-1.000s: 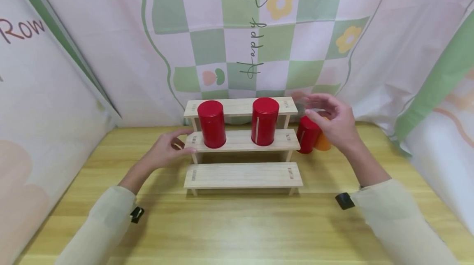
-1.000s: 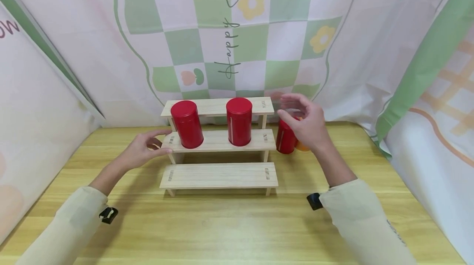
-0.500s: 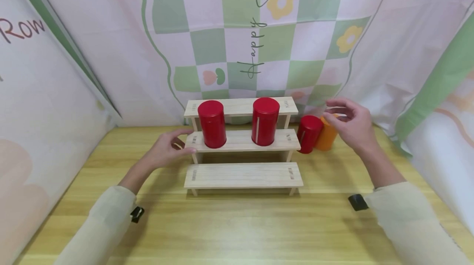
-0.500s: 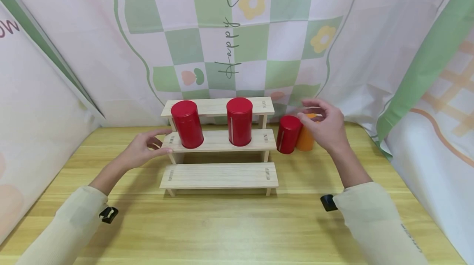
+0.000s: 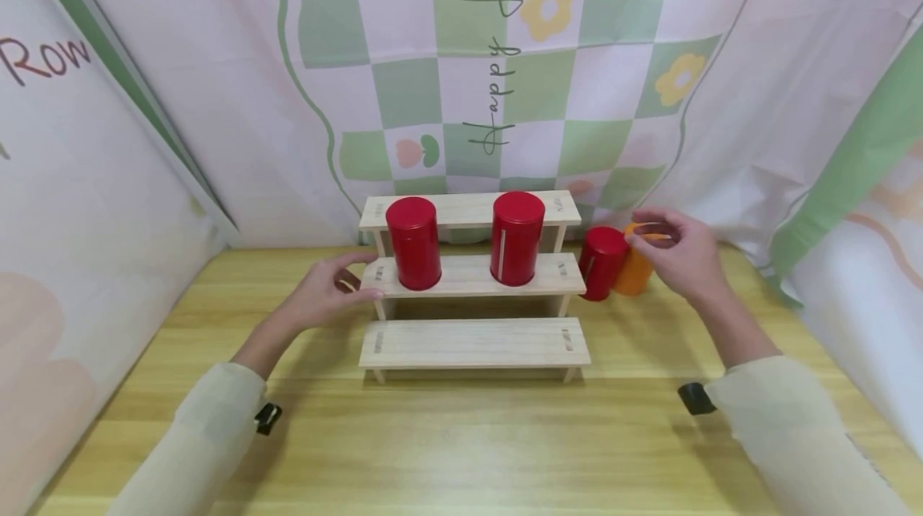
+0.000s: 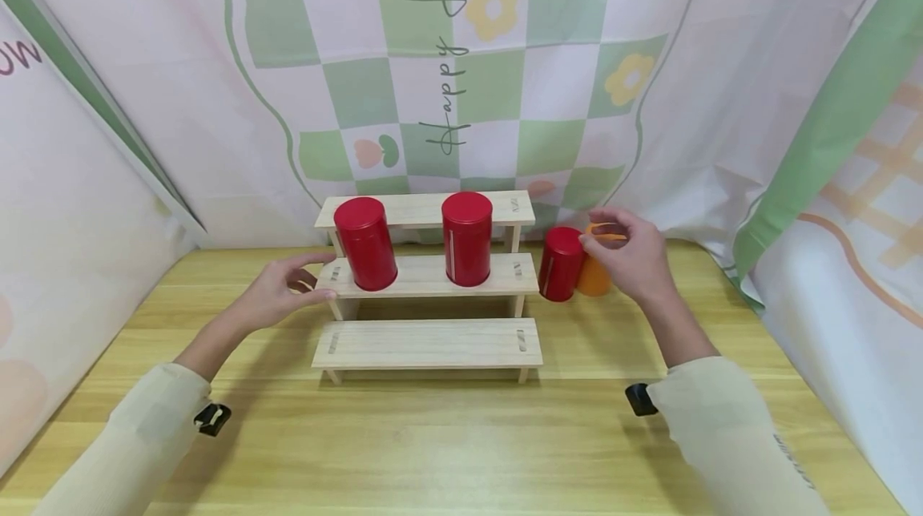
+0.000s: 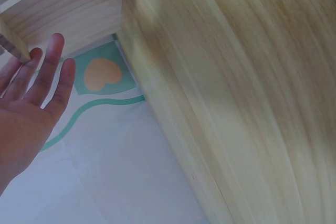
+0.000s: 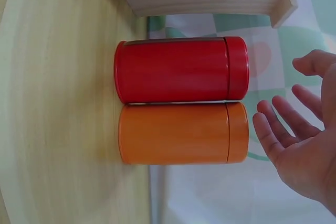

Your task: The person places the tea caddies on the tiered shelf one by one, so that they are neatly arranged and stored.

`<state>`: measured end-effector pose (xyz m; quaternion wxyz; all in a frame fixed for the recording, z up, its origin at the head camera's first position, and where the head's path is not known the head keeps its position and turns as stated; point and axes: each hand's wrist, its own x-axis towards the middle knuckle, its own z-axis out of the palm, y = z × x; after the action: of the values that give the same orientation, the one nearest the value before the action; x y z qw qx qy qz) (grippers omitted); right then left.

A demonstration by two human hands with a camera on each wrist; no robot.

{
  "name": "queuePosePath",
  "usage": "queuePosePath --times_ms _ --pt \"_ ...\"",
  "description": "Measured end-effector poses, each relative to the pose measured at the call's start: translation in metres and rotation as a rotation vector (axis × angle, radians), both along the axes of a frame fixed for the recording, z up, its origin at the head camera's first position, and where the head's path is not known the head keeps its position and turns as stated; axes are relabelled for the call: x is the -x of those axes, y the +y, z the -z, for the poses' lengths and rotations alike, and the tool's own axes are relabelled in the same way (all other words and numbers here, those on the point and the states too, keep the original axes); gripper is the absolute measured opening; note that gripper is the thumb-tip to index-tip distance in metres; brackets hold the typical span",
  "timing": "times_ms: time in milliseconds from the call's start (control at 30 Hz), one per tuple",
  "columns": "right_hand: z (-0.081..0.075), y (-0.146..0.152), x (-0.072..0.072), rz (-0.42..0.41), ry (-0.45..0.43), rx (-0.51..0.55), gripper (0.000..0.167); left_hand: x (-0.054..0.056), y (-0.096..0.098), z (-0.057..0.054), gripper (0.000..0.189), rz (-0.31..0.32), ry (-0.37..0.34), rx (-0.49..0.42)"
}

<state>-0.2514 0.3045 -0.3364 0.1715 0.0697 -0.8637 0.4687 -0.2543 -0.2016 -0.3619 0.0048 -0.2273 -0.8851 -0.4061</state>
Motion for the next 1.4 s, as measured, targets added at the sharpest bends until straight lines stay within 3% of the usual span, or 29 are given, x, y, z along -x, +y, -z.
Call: queuePosePath --times_ms 367,533,733,1133,1400 --pt "0.006 -0.015 0.004 -0.049 -0.019 -0.177 0.050 0.001 0.000 0.001 0.060 0.003 0.003 -0.001" --pt "0.003 -0.021 0.005 -0.044 -0.004 -0.254 0.049 0.001 0.001 0.000 0.060 0.002 0.002 0.002" --pt "0.002 -0.028 0.008 -0.040 -0.051 -0.347 0.045 0.000 0.000 0.000 0.061 0.000 -0.010 0.001" --pt "0.003 -0.030 0.011 -0.043 -0.023 -0.396 0.049 0.000 0.001 -0.002 0.061 0.002 -0.012 0.003" --pt "0.002 -0.028 0.011 -0.084 -0.008 -0.501 0.050 0.000 0.000 -0.001 0.061 0.002 -0.013 -0.003"
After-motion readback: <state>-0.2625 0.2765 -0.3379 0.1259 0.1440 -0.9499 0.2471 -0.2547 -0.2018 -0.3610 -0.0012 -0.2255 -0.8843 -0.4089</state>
